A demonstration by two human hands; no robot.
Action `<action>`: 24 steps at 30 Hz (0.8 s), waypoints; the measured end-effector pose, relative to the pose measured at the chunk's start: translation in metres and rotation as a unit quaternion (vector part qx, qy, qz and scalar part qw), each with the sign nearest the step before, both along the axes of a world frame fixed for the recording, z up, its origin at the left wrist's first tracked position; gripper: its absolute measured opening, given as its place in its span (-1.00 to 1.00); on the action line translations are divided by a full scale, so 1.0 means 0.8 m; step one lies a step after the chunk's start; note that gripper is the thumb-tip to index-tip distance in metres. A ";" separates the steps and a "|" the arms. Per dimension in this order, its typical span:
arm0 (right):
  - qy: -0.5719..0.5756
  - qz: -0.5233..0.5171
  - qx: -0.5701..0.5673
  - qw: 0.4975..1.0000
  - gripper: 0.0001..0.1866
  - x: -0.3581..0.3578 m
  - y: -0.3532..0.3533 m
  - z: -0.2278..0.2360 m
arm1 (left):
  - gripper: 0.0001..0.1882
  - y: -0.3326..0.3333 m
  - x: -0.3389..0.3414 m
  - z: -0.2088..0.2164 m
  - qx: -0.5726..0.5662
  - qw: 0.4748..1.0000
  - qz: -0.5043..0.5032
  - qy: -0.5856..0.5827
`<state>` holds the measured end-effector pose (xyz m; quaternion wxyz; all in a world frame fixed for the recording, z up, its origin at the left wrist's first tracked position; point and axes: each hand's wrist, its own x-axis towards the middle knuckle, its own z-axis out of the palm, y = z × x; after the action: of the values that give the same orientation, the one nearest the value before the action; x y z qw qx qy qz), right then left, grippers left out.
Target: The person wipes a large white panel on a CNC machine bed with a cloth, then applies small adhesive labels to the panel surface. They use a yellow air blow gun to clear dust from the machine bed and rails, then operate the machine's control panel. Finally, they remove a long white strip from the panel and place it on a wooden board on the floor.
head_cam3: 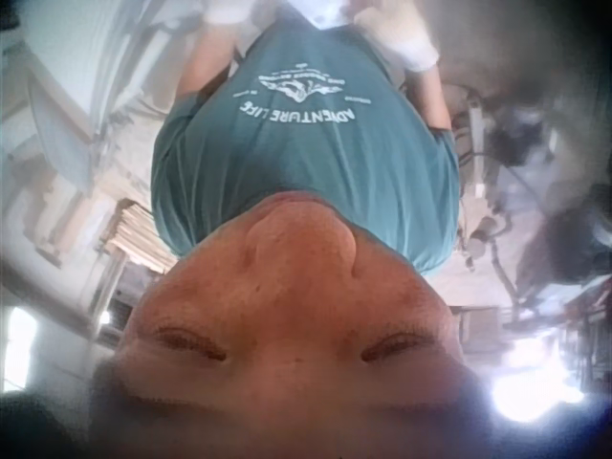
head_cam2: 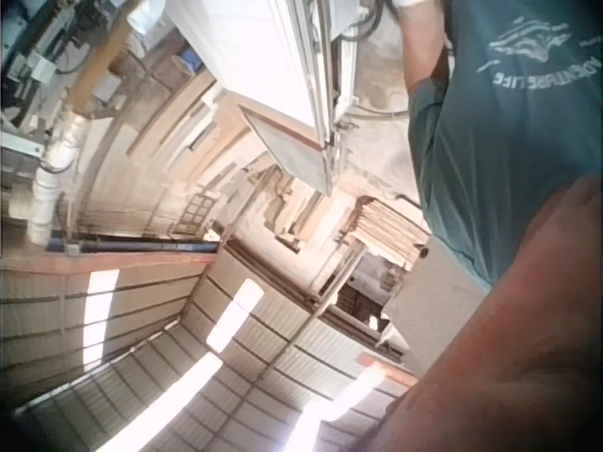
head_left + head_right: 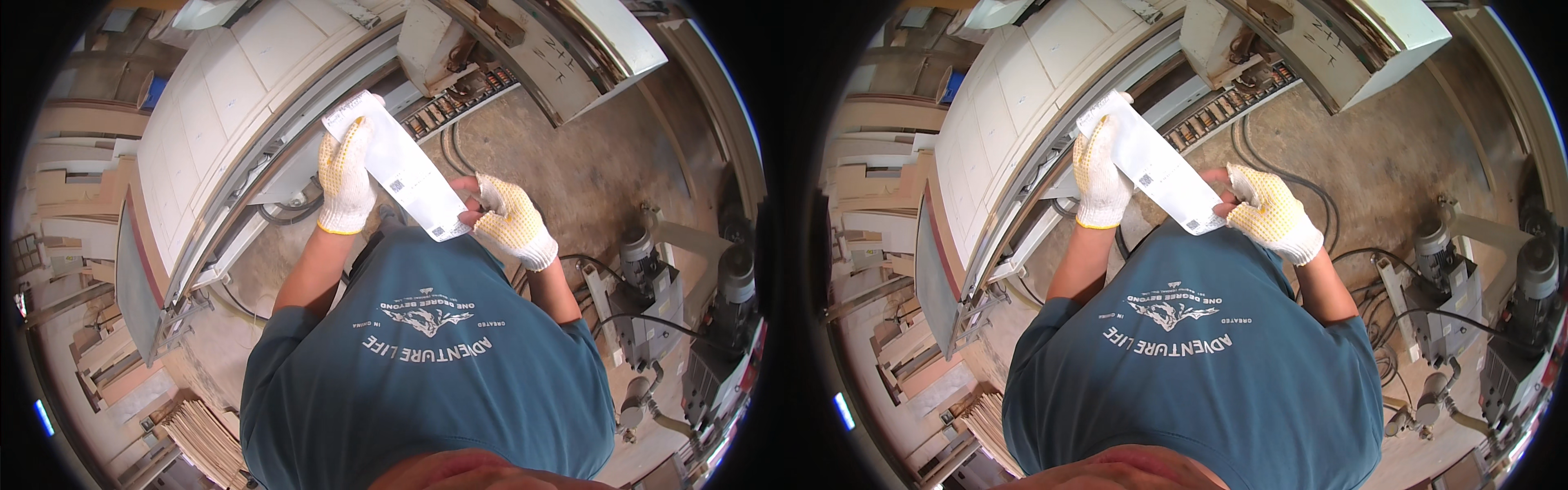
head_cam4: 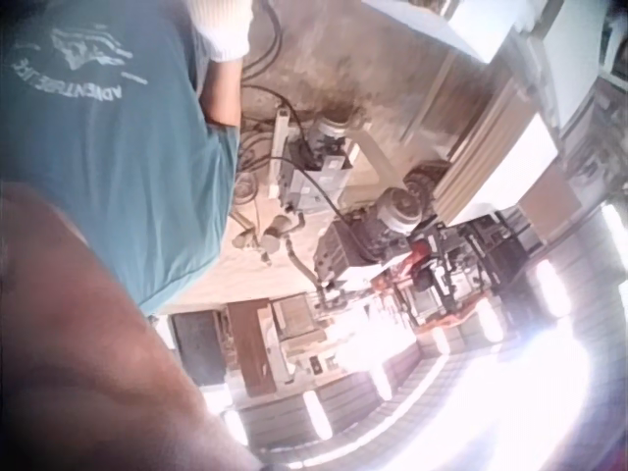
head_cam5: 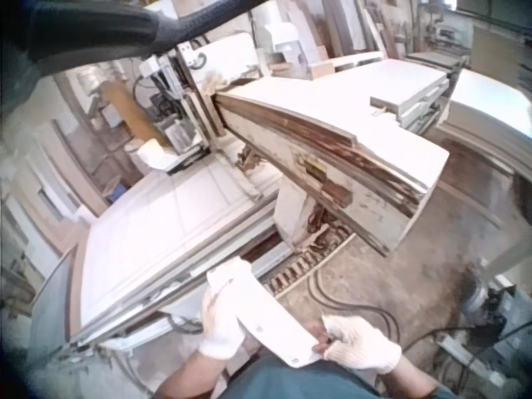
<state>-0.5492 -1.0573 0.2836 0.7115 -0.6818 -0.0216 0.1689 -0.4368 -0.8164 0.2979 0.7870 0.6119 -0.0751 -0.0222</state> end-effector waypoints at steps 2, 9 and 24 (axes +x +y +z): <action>0.001 0.008 0.012 1.000 -0.54 0.003 -0.005 -0.009 | -0.61 -0.002 0.002 0.011 -0.037 0.999 0.006 0.000; -0.086 0.009 -0.205 0.975 -0.63 0.011 -0.020 -0.033 | -0.57 0.009 0.003 0.020 -0.059 0.996 0.060 -0.037; -0.130 0.040 -0.277 0.951 -0.85 0.006 -0.027 -0.040 | -0.55 0.034 -0.002 0.009 -0.006 0.995 0.085 -0.057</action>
<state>-0.5447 -1.0786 0.2513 0.4781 -0.8668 -0.0939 0.1066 -0.4387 -0.7892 0.3055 0.7841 0.6116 -0.0677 0.0803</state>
